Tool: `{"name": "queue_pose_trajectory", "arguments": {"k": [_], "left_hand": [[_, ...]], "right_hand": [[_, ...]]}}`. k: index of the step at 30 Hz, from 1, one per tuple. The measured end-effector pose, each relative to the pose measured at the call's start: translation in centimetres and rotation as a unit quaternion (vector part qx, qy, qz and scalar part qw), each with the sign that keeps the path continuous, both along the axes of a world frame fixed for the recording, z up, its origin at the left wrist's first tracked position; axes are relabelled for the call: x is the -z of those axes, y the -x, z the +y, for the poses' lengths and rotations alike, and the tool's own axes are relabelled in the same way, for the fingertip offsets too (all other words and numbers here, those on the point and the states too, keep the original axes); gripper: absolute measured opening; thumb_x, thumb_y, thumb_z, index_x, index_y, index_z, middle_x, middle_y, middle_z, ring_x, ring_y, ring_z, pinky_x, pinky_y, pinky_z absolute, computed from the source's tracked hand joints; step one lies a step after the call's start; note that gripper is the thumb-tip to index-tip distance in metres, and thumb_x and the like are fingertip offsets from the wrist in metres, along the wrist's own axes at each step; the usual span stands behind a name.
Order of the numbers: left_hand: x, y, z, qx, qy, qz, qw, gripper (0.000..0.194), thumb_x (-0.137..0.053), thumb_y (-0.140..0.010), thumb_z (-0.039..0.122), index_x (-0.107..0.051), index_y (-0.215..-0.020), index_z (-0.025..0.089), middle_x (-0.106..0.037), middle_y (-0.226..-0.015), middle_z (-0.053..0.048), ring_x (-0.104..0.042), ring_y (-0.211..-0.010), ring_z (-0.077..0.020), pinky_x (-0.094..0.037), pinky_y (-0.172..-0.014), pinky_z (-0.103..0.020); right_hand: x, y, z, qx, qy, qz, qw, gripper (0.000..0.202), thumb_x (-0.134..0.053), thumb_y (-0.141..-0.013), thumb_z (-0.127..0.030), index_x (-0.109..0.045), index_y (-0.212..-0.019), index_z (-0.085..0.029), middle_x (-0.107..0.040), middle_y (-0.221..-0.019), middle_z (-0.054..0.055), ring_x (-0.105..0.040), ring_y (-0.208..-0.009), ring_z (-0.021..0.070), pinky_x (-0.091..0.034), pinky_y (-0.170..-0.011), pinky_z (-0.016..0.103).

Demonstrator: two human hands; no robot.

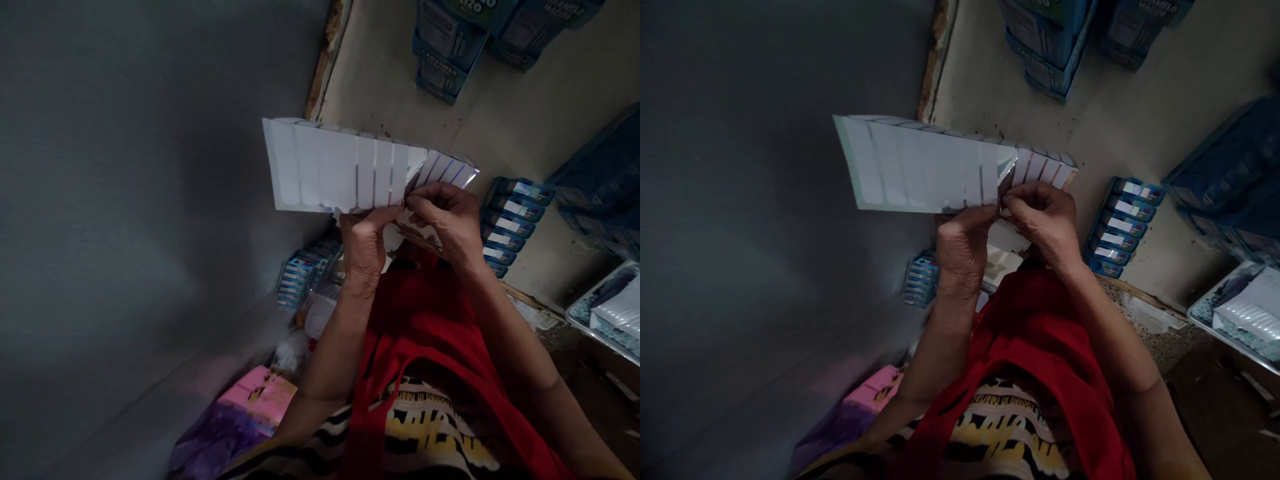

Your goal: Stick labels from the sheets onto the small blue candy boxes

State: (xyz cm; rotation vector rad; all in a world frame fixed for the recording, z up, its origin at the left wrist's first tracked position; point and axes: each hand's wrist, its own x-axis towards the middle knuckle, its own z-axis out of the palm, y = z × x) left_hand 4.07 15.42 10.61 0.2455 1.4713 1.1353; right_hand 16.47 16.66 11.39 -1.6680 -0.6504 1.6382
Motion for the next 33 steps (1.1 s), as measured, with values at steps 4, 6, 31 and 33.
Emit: {"name": "queue_pose_trajectory", "arguments": {"k": [4,6,31,33], "left_hand": [[0.1,-0.3,0.2,-0.023,-0.046,-0.034,0.998,0.024,-0.091,-0.065,0.022,-0.071,-0.078,0.021,-0.071,-0.084,0.001,-0.067,-0.085,-0.0158,-0.053,-0.077,-0.029],[0.4,-0.3,0.2,-0.026,-0.027,-0.032,0.999,0.028,-0.094,-0.065,0.026,-0.071,-0.080,0.021,-0.071,-0.085,0.000,-0.068,-0.085,-0.0159,-0.054,-0.078,-0.029],[1.7,-0.2,0.3,0.016,-0.051,-0.043,0.998,0.040,-0.102,-0.058,0.035,-0.075,-0.085,0.021,-0.076,-0.081,0.002,-0.067,-0.075,-0.0138,-0.053,-0.070,-0.026],[1.9,-0.1,0.3,0.024,-0.052,-0.034,0.998,0.042,-0.104,-0.057,0.036,-0.075,-0.084,0.023,-0.075,-0.079,0.003,-0.068,-0.077,-0.0157,-0.052,-0.068,-0.027]], "right_hand": [[0.1,0.0,-0.1,-0.006,0.003,0.001,1.000,0.021,-0.083,-0.073,-0.036,-0.076,-0.082,-0.019,-0.074,-0.076,0.000,-0.066,-0.065,0.0127,-0.052,-0.058,0.022],[0.3,0.1,-0.2,0.000,0.011,0.006,1.000,0.022,-0.084,-0.072,-0.036,-0.077,-0.084,-0.019,-0.075,-0.077,0.000,-0.068,-0.066,0.0133,-0.053,-0.058,0.022],[0.1,0.2,0.5,-0.005,0.031,-0.038,0.999,0.018,-0.081,-0.073,-0.033,-0.071,-0.074,-0.018,-0.069,-0.065,-0.002,-0.068,-0.059,0.0132,-0.054,-0.055,0.021],[0.2,0.1,0.5,-0.009,0.029,-0.033,0.999,0.019,-0.083,-0.072,-0.034,-0.071,-0.075,-0.019,-0.070,-0.066,-0.002,-0.068,-0.060,0.0133,-0.055,-0.055,0.021]]}}
